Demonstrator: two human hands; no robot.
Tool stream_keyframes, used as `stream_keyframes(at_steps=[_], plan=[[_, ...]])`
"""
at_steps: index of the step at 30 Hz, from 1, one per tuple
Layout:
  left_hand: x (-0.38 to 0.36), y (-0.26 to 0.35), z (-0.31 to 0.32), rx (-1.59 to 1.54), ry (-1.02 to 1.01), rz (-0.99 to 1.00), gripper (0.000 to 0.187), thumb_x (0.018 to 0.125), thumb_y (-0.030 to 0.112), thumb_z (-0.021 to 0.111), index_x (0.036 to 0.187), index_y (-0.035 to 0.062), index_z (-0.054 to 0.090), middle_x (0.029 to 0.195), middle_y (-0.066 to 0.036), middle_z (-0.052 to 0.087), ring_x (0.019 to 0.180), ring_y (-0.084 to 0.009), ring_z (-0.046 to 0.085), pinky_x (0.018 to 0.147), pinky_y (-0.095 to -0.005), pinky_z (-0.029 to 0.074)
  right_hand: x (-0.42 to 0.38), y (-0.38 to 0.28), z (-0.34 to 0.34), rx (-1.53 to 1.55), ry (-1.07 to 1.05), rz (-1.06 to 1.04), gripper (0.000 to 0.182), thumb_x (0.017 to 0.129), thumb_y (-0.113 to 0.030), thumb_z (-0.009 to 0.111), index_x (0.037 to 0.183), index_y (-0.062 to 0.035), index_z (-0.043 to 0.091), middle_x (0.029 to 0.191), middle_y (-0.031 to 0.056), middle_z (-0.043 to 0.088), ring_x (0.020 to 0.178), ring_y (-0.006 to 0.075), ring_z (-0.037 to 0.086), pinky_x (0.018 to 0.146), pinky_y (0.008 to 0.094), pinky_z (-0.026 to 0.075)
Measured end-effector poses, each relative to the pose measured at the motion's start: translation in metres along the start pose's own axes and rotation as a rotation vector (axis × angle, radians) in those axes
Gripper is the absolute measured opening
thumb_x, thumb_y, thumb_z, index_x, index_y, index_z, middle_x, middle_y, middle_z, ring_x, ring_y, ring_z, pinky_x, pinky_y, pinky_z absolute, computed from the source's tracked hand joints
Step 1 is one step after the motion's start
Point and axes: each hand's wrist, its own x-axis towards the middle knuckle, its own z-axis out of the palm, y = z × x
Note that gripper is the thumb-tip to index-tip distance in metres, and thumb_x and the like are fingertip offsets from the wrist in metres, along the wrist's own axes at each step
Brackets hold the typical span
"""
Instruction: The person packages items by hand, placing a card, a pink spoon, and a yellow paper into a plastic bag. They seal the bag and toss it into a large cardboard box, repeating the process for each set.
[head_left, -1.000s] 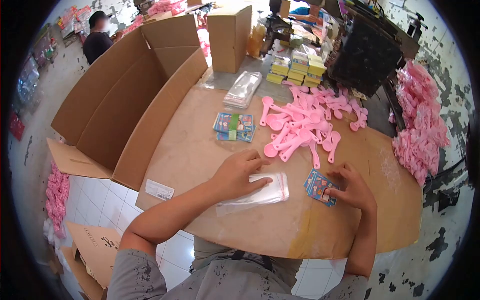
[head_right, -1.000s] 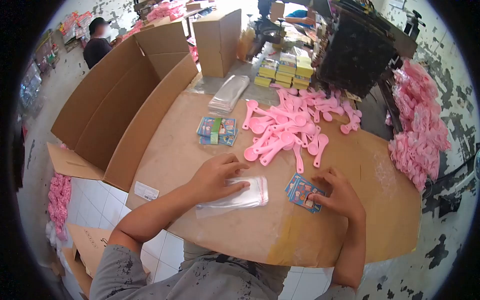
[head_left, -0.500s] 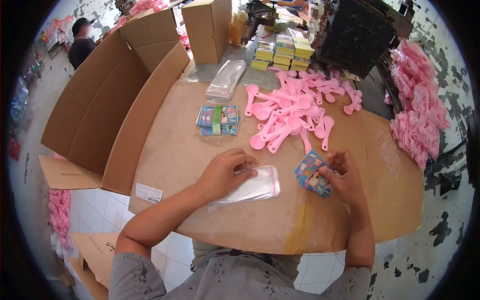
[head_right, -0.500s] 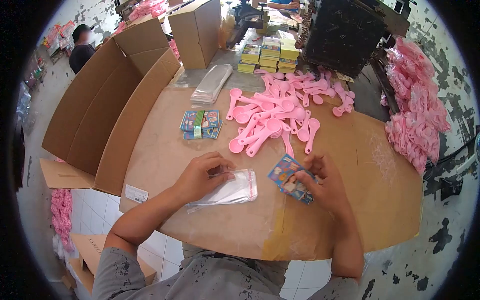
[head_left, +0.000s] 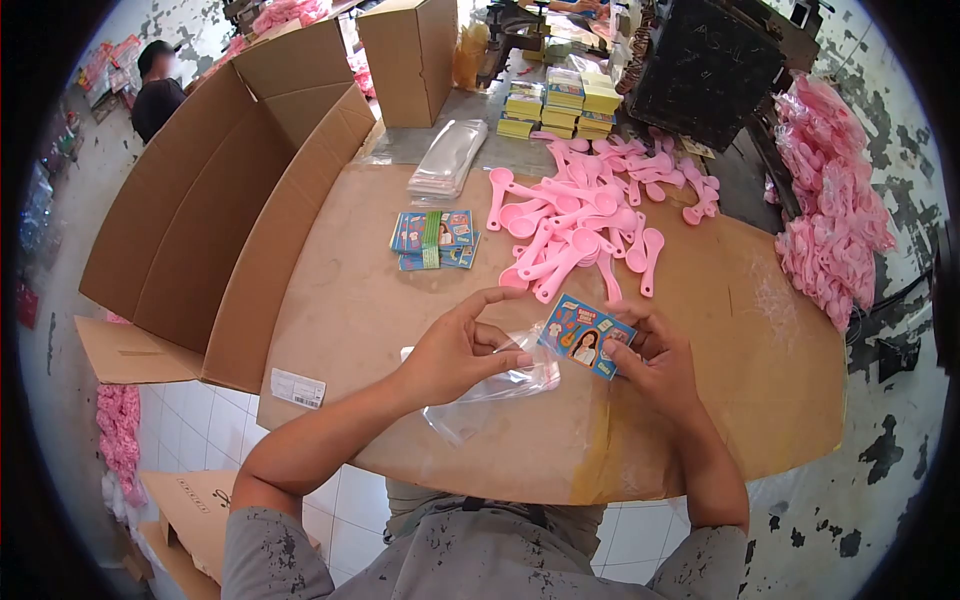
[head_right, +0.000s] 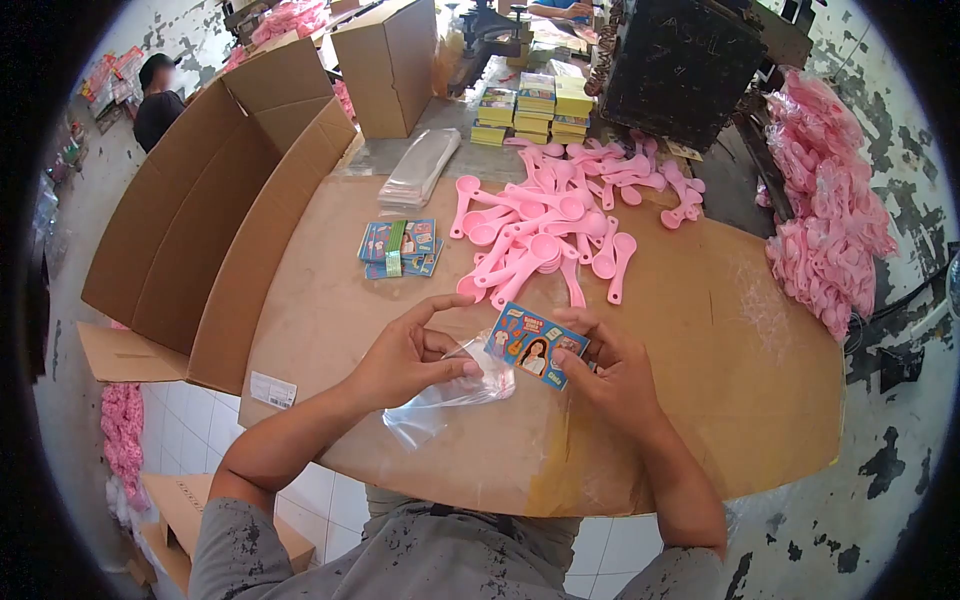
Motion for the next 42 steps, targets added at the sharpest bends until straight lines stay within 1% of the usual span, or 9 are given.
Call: stream_keyframes(at_steps=[14, 17, 20, 23, 26, 29, 32, 38, 42], plan=[[-0.006, -0.002, 0.011, 0.345, -0.061, 0.029, 0.080, 0.096, 0.011, 0.077, 0.163, 0.0086, 0.032, 0.099, -0.013, 0.080, 0.091, -0.0116, 0.074, 0.081, -0.0272, 0.057, 0.003, -0.001, 0.004, -0.505, -0.311, -0.266, 0.039, 0.097, -0.002, 0.070, 0.136, -0.0056, 0.067, 0.103, 0.0042, 0.069, 0.086, 0.0098, 0.062, 0.072, 0.0269, 0.051], [-0.009, 0.002, 0.017, 0.485, -0.075, 0.067, 0.076, 0.096, 0.017, 0.078, 0.160, 0.0111, 0.037, 0.096, -0.013, 0.080, 0.085, -0.0170, 0.076, 0.077, -0.0326, 0.058, -0.004, -0.002, 0.028, -0.165, -0.186, 0.055, 0.043, 0.096, -0.003, 0.073, 0.138, -0.0066, 0.065, 0.097, 0.0028, 0.069, 0.078, 0.0090, 0.063, 0.066, 0.0258, 0.050], [-0.009, 0.002, 0.019, 0.467, -0.065, 0.070, 0.074, 0.096, 0.020, 0.078, 0.159, 0.0113, 0.039, 0.093, -0.012, 0.080, 0.078, -0.0170, 0.074, 0.071, -0.0336, 0.055, -0.005, 0.003, 0.027, -0.085, 0.025, -0.031, 0.038, 0.095, -0.001, 0.074, 0.132, -0.0051, 0.065, 0.095, 0.0012, 0.071, 0.074, 0.0070, 0.064, 0.065, 0.0231, 0.050], [-0.010, -0.001, 0.017, 0.394, -0.057, 0.090, 0.073, 0.096, 0.021, 0.077, 0.158, 0.0118, 0.040, 0.091, -0.011, 0.079, 0.075, -0.0148, 0.071, 0.068, -0.0331, 0.053, -0.004, 0.020, 0.020, 0.013, -0.045, -0.026, 0.023, 0.097, -0.008, 0.074, 0.118, -0.0024, 0.067, 0.100, 0.0054, 0.071, 0.084, 0.0117, 0.068, 0.072, 0.0266, 0.053], [-0.010, 0.001, 0.015, 0.450, -0.073, 0.079, 0.070, 0.097, 0.020, 0.076, 0.158, 0.0121, 0.041, 0.090, -0.011, 0.079, 0.076, -0.0128, 0.070, 0.070, -0.0317, 0.053, 0.004, 0.008, 0.019, -0.340, -0.339, -0.309, 0.022, 0.097, -0.017, 0.073, 0.112, -0.0015, 0.068, 0.105, 0.0104, 0.071, 0.099, 0.0200, 0.069, 0.084, 0.0333, 0.054], [-0.010, 0.008, 0.015, 0.435, -0.077, 0.033, 0.067, 0.099, 0.016, 0.073, 0.158, 0.0109, 0.041, 0.093, -0.010, 0.078, 0.081, -0.0096, 0.069, 0.075, -0.0287, 0.054, 0.010, 0.007, 0.010, -0.428, -0.200, -0.259, 0.029, 0.097, -0.024, 0.072, 0.115, -0.0024, 0.070, 0.108, 0.0136, 0.069, 0.106, 0.0285, 0.065, 0.094, 0.0403, 0.051], [-0.009, -0.002, 0.016, 0.251, -0.070, 0.032, 0.063, 0.101, 0.007, 0.069, 0.157, 0.0081, 0.041, 0.099, -0.007, 0.077, 0.089, -0.0065, 0.067, 0.081, -0.0252, 0.053, 0.033, 0.014, -0.007, -0.945, 0.185, -0.379, 0.027, 0.096, -0.020, 0.070, 0.117, -0.0031, 0.070, 0.106, 0.0128, 0.067, 0.102, 0.0311, 0.065, 0.095, 0.0429, 0.050], [-0.007, -0.007, 0.016, 0.186, -0.080, 0.051, 0.051, 0.103, 0.004, 0.066, 0.151, 0.0043, 0.048, 0.108, -0.010, 0.076, 0.098, -0.0087, 0.068, 0.084, -0.0267, 0.055, 0.039, 0.030, -0.023, -0.945, 0.271, -0.166, 0.023, 0.092, -0.010, 0.065, 0.113, -0.0036, 0.070, 0.104, 0.0143, 0.065, 0.097, 0.0328, 0.063, 0.089, 0.0430, 0.052], [-0.005, -0.006, 0.014, 0.040, -0.071, 0.037, 0.045, 0.103, 0.003, 0.065, 0.146, 0.0007, 0.051, 0.112, -0.011, 0.075, 0.103, -0.0100, 0.069, 0.086, -0.0262, 0.056, 0.033, 0.020, -0.037, -1.176, 0.371, -0.335, 0.022, 0.091, -0.008, 0.064, 0.111, -0.0035, 0.070, 0.098, 0.0141, 0.066, 0.089, 0.0318, 0.065, 0.079, 0.0407, 0.053]])
